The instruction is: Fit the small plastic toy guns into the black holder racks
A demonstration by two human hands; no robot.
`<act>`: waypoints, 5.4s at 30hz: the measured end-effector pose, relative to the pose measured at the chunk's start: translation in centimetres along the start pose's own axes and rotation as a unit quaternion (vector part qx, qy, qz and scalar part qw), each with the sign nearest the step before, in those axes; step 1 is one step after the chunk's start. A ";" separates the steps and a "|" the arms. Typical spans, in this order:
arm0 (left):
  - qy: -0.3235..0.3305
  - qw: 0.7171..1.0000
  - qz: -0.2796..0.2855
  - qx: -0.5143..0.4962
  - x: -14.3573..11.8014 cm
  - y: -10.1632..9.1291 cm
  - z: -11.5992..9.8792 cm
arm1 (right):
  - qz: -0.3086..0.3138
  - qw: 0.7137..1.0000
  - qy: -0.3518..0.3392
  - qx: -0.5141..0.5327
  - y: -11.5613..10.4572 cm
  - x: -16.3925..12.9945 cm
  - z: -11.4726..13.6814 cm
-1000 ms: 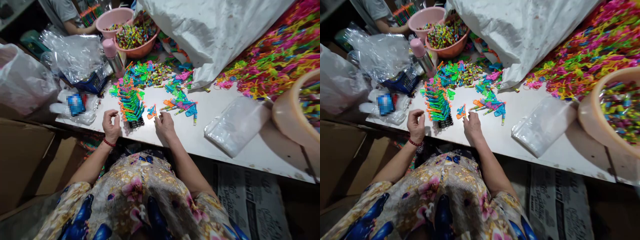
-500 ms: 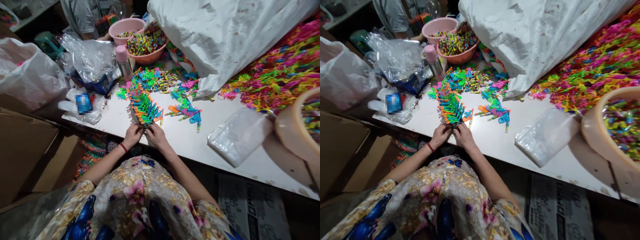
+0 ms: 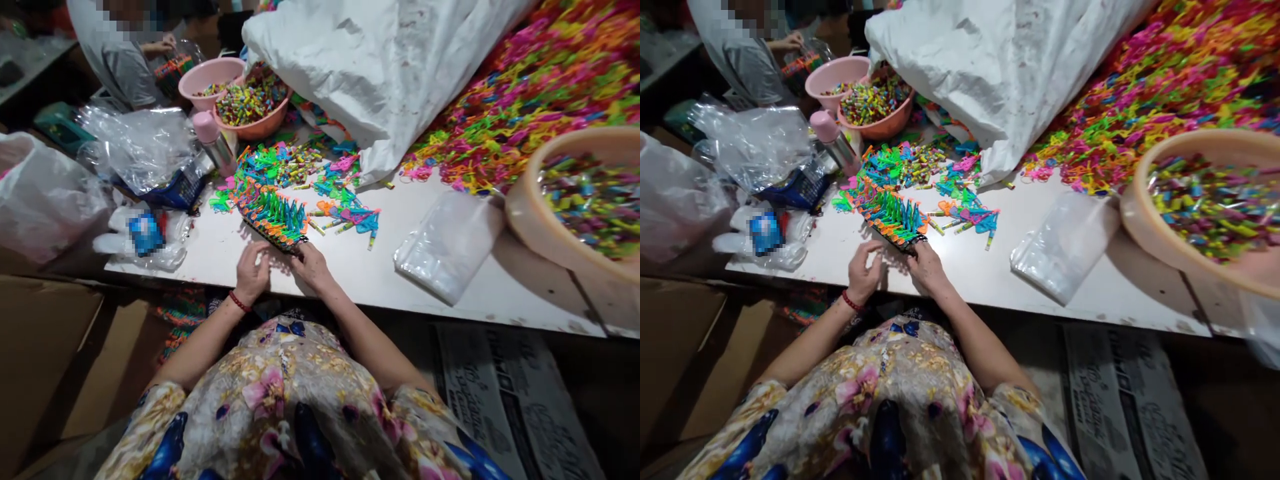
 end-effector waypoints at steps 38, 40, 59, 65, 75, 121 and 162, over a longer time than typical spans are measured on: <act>0.232 0.889 0.305 0.251 8.0 -0.7 -3.5 | 0.058 0.986 0.091 -0.127 2.1 2.8 1.4; 0.231 0.891 0.301 0.250 8.0 -0.6 -3.7 | 0.053 0.987 0.067 -0.136 2.3 2.9 1.4; 0.273 0.885 0.292 0.238 7.5 -0.5 -3.4 | 0.037 0.993 0.019 -0.115 3.1 1.9 1.6; 0.234 0.895 0.286 0.251 8.1 -0.4 -2.9 | -0.004 1.000 -0.009 -0.009 0.6 -0.2 4.0; 0.232 0.879 0.365 0.200 7.3 -3.9 -3.1 | -0.074 0.982 0.160 -0.070 -7.6 -4.7 -3.4; 0.021 0.900 0.320 0.296 12.4 -2.0 -4.6 | 0.001 0.995 -0.030 0.097 1.8 8.1 -0.5; 0.083 0.850 0.406 0.327 11.9 -1.8 -3.8 | 0.059 0.997 0.011 -0.041 2.5 8.7 1.0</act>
Point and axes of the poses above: each hand's wrist, its own x-axis towards the middle knuckle, its own y-axis out of the palm, z = x × y, the point moved 6 cm from there along x, towards the middle knuckle, and after that the axes turned 15 degrees about z, right-handed, at the moved point
